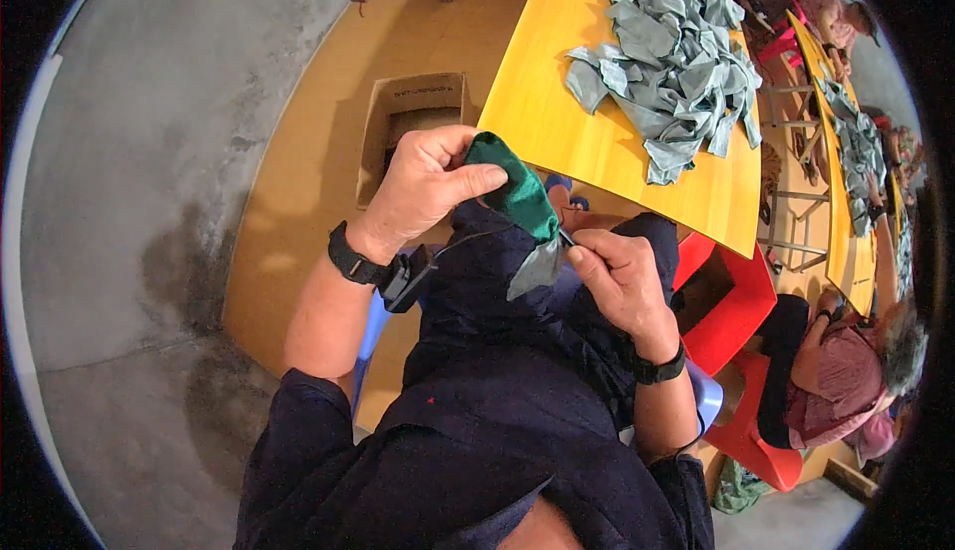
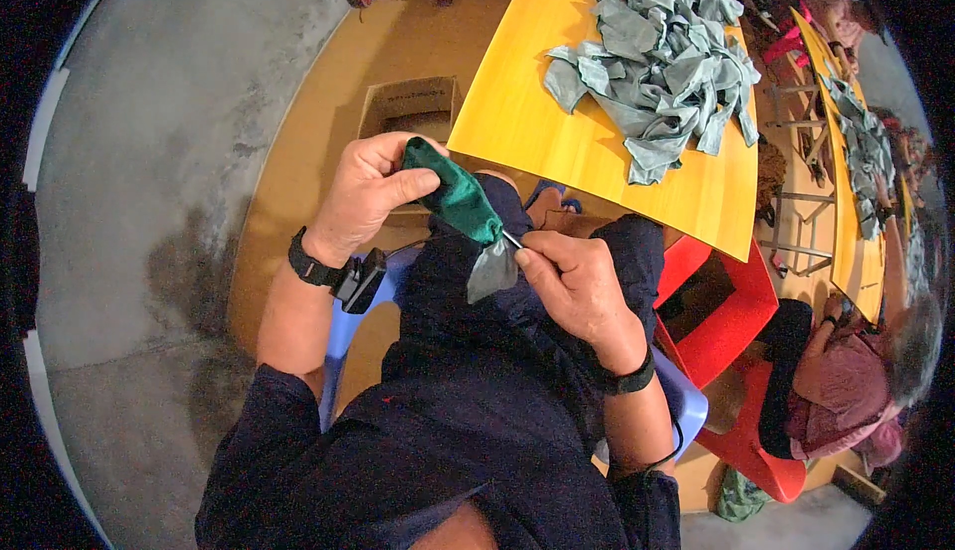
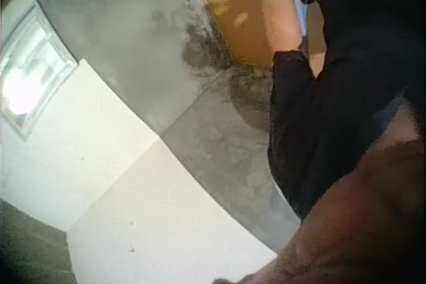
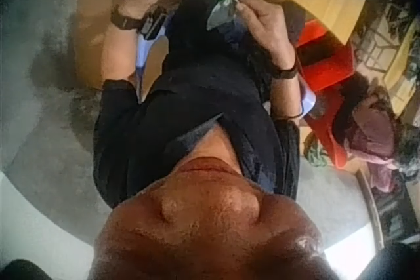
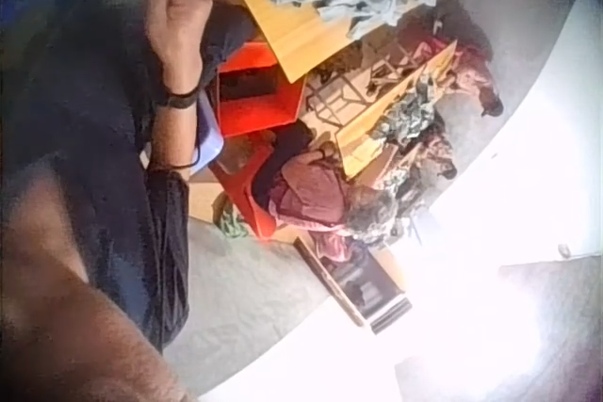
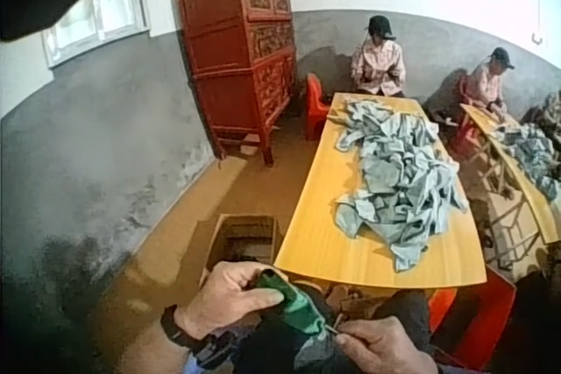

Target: Turning sewn fabric tubes right side out using a turning rod.

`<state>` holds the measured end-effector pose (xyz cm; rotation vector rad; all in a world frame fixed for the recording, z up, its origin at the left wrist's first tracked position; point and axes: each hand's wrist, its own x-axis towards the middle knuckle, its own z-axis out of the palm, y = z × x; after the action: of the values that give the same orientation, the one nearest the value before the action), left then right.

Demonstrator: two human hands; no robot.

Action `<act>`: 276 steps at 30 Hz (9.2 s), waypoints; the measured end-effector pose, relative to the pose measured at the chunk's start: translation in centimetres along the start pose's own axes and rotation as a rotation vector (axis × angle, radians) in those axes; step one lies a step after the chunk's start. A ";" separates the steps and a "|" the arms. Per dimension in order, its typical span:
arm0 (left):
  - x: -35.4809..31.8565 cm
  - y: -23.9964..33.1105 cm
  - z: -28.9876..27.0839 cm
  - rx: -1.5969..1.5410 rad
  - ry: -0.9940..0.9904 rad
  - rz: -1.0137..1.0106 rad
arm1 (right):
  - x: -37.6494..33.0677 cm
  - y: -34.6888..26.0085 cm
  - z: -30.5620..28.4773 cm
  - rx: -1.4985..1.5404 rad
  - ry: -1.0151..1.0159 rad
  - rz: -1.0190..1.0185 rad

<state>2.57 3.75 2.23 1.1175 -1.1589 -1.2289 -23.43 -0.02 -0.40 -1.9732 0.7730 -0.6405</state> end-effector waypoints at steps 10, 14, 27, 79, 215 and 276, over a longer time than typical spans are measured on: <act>-1.1 0.3 0.6 -0.001 0.096 0.029 | 0.1 -1.0 0.4 -0.055 0.079 -0.096; -0.9 1.7 2.5 -0.042 0.122 -0.020 | -0.1 -1.1 0.3 -0.155 0.149 -0.195; -0.6 1.1 3.2 0.096 0.101 -0.044 | 0.0 -0.3 1.1 -0.142 0.250 -0.179; -0.5 -0.9 3.1 0.021 0.377 0.132 | 0.1 0.3 2.1 0.196 0.050 -0.014; 6.6 -17.9 0.9 0.356 0.064 -0.385 | 4.2 9.2 0.1 -0.477 -0.082 0.373; 4.5 -11.1 5.8 -0.258 0.301 -0.268 | 7.2 8.1 4.9 0.151 0.402 0.156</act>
<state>-4.23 -1.09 -8.17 1.2351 -0.6193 -1.3164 -17.40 -5.83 -8.80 -1.6471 1.0751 -0.9868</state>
